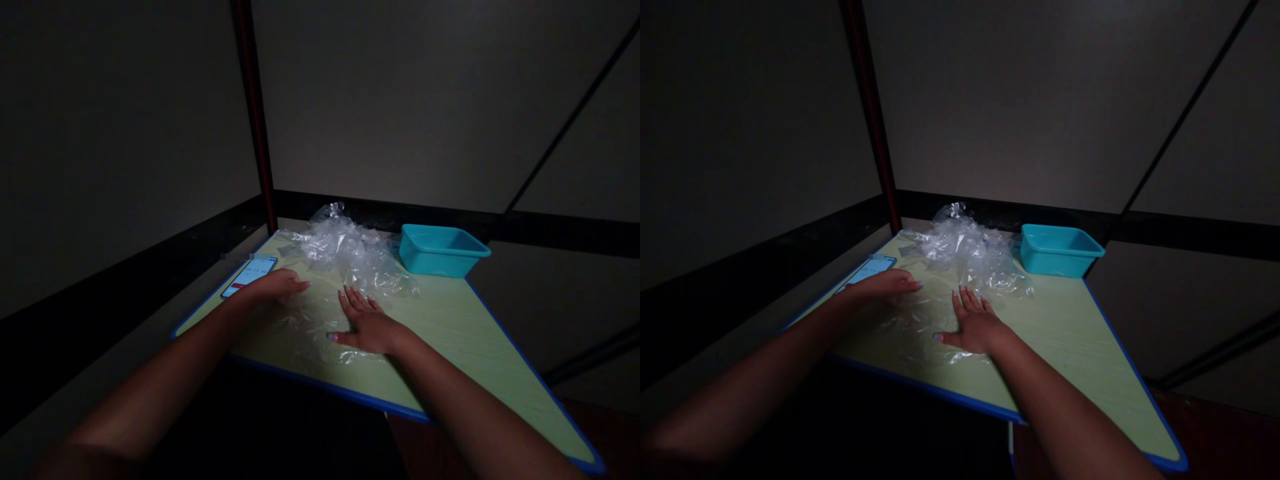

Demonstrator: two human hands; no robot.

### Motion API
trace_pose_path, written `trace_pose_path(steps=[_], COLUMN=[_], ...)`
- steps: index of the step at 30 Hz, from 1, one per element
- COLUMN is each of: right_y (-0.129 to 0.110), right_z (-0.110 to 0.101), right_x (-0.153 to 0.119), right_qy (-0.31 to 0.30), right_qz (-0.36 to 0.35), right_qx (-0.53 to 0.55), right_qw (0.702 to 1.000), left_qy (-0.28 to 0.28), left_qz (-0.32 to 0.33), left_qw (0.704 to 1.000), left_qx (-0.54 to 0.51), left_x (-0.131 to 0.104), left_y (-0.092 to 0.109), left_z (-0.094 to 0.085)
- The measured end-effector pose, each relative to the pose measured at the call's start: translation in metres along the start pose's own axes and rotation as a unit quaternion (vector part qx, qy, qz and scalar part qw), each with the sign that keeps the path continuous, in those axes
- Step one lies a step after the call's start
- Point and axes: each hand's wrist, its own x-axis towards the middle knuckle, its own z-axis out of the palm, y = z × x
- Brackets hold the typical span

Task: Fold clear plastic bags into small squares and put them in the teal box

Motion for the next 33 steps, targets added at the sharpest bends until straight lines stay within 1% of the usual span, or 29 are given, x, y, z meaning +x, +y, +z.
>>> trace_pose_path(steps=[2, 4, 10, 16, 20, 23, 24, 25, 26, 27, 29, 31, 32, 33], right_y=[0.000, 0.000, 0.001, -0.001, -0.002, -0.002, -0.003, -0.003, -0.004, -0.004, -0.005, -0.005, -0.005, -0.005], right_z=[0.001, 0.001, 0.001, 0.001, 0.001, 0.001, 0.002, 0.002, 0.003, 0.003, 0.004, 0.005, 0.005, 0.005], right_x=[0.000, 0.000, 0.001, 0.000, 0.000, 0.000, 0.000, 0.000, 0.000, 0.000, 0.000, 0.000, 0.000, 0.000], right_qy=[0.002, 0.004, 0.004, 0.004, 0.001, 0.004, 0.007, 0.010, 0.014, 0.018, 0.026, 0.029, 0.029, 0.028], right_qz=[-0.001, -0.001, -0.001, 0.004, 0.012, 0.019, 0.021, 0.024, 0.027, 0.031, 0.039, 0.043, 0.044, 0.045], right_qx=[0.000, -0.001, 0.000, 0.000, -0.004, -0.008, -0.009, -0.010, -0.011, -0.013, -0.016, -0.018, -0.018, -0.018], right_qw=[1.000, 1.000, 1.000, 1.000, 1.000, 1.000, 1.000, 1.000, 0.999, 0.999, 0.999, 0.998, 0.998, 0.998], left_qy=[-0.006, -0.004, 0.024, 0.049, 0.089, 0.144, 0.173, 0.218, 0.244, 0.254, 0.211, 0.137, 0.092, 0.062], left_qz=[0.021, 0.031, 0.031, 0.016, 0.000, -0.005, 0.003, 0.031, 0.051, 0.072, 0.134, 0.190, 0.199, 0.192], left_qw=[0.997, 0.992, 0.985, 0.981, 0.969, 0.953, 0.944, 0.924, 0.910, 0.906, 0.917, 0.925, 0.930, 0.934], left_qx=[0.080, 0.121, 0.170, 0.187, 0.229, 0.267, 0.282, 0.314, 0.332, 0.331, 0.311, 0.299, 0.295, 0.295], left_x=[-0.001, -0.001, -0.002, -0.003, -0.006, -0.019, -0.027, -0.035, -0.045, -0.055, -0.074, -0.087, -0.090, -0.092], left_y=[0.001, 0.002, 0.002, 0.003, 0.003, 0.008, 0.011, 0.015, 0.020, 0.025, 0.034, 0.040, 0.041, 0.041], left_z=[-0.001, -0.002, -0.006, -0.002, -0.003, 0.000, 0.005, 0.011, 0.020, 0.031, 0.056, 0.078, 0.087, 0.093])
